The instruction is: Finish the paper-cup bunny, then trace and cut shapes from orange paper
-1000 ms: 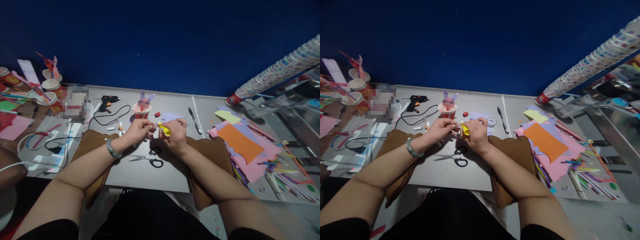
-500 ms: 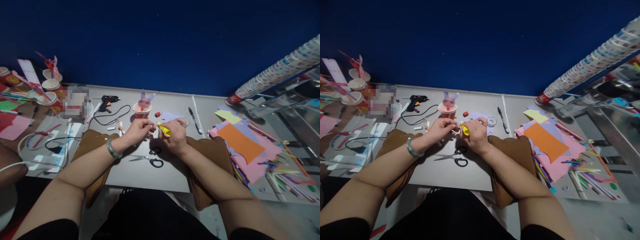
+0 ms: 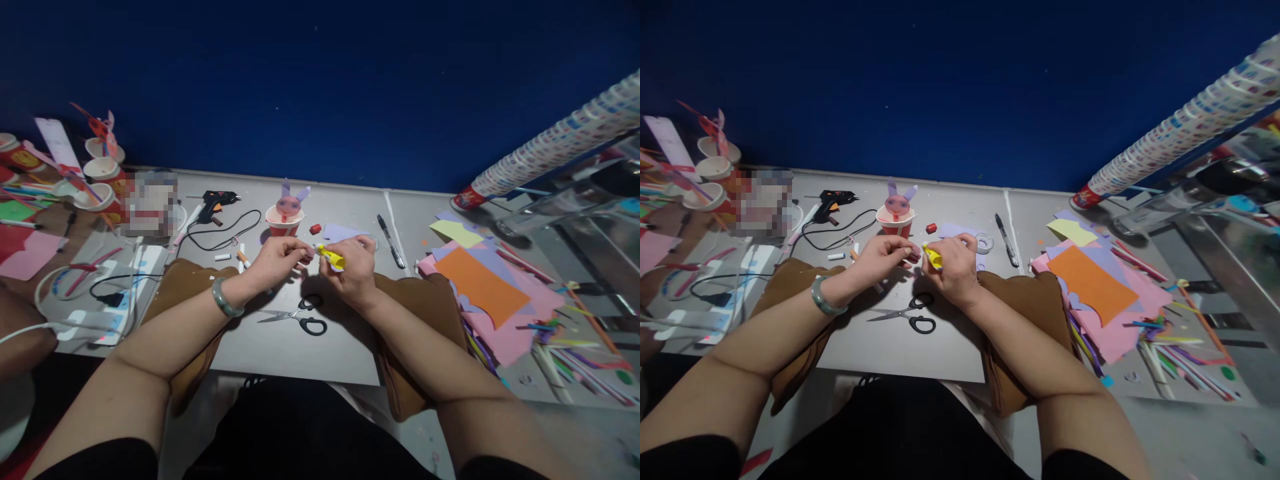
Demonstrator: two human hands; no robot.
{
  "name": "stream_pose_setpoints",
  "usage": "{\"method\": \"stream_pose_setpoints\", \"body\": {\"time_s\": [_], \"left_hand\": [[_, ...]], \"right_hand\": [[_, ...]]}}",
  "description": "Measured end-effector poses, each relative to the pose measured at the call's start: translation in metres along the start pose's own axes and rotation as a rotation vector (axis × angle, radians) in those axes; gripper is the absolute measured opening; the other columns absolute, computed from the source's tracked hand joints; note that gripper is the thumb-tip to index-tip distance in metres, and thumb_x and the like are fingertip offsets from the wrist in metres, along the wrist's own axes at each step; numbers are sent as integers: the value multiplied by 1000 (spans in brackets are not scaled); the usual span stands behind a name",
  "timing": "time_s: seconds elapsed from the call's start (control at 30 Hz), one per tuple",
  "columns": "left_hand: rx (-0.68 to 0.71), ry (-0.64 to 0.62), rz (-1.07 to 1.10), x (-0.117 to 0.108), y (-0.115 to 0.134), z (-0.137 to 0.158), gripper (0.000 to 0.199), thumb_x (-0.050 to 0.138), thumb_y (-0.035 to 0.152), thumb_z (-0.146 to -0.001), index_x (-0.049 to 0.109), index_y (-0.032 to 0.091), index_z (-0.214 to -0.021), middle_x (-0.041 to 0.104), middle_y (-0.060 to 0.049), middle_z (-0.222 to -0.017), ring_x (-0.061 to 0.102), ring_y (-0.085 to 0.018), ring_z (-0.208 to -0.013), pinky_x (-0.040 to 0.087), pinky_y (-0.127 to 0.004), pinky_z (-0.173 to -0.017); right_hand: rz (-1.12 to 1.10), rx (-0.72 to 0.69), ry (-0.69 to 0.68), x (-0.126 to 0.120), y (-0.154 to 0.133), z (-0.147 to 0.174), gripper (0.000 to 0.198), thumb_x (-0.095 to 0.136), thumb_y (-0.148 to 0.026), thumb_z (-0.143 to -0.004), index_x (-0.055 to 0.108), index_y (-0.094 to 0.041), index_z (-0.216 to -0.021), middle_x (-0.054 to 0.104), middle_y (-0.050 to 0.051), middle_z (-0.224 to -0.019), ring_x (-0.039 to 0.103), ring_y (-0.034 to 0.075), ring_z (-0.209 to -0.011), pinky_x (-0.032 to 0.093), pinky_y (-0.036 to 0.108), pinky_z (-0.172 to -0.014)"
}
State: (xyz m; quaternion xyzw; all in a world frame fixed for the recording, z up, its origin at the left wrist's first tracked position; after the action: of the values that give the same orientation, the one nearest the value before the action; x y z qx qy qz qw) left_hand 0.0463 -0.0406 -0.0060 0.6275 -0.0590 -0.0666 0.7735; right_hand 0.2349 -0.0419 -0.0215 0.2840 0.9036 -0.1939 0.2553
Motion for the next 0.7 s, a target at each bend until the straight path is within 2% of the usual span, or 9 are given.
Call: {"method": "stream_pose_setpoints", "body": {"time_s": [0.13, 0.3, 0.57, 0.7], "left_hand": [[1, 15, -8, -1, -2, -2, 15, 64, 10, -89, 78, 12, -85, 78, -7, -79, 74, -13, -75, 60, -21, -65], [16, 11, -45, -2, -4, -3, 15, 64, 9, -87, 79, 11, -87, 79, -6, -79, 72, -13, -69, 61, -23, -66], [9, 41, -28, -1, 2, -1, 13, 67, 12, -86, 78, 12, -80, 78, -6, -77, 73, -12, -71, 59, -20, -64], [6, 32, -68, -2, 0, -3, 14, 65, 9, -87, 79, 12, -84, 76, -4, -72, 70, -12, -66, 58, -20, -62]], "right_hand": [[-38, -12, 63, -2, -1, 1, 16, 62, -23, -92, 57, -27, -107, 73, -2, -83, 65, 19, -69, 40, 42, -88], [-54, -50, -64, 1, -8, 2, 14, 63, -21, -94, 60, -24, -107, 74, -1, -83, 65, 18, -70, 40, 40, -88], [-35, -10, 55, -3, -3, -3, 11, 62, -23, -94, 58, -25, -103, 71, -1, -80, 63, 19, -69, 41, 41, -85], [-88, -31, -66, 0, -7, 2, 14, 63, -23, -93, 60, -25, -107, 74, 0, -83, 65, 20, -71, 41, 43, -88]]}}
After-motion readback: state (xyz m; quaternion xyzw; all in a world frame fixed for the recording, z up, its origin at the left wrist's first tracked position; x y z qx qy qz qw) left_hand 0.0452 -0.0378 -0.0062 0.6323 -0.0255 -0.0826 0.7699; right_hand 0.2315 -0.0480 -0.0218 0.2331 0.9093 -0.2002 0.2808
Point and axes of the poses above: each hand's wrist, its own z-axis away from the middle knuckle, its own x-axis out of the palm, y = z × x, the point moved 1 cm from there along -z, towards the middle knuckle
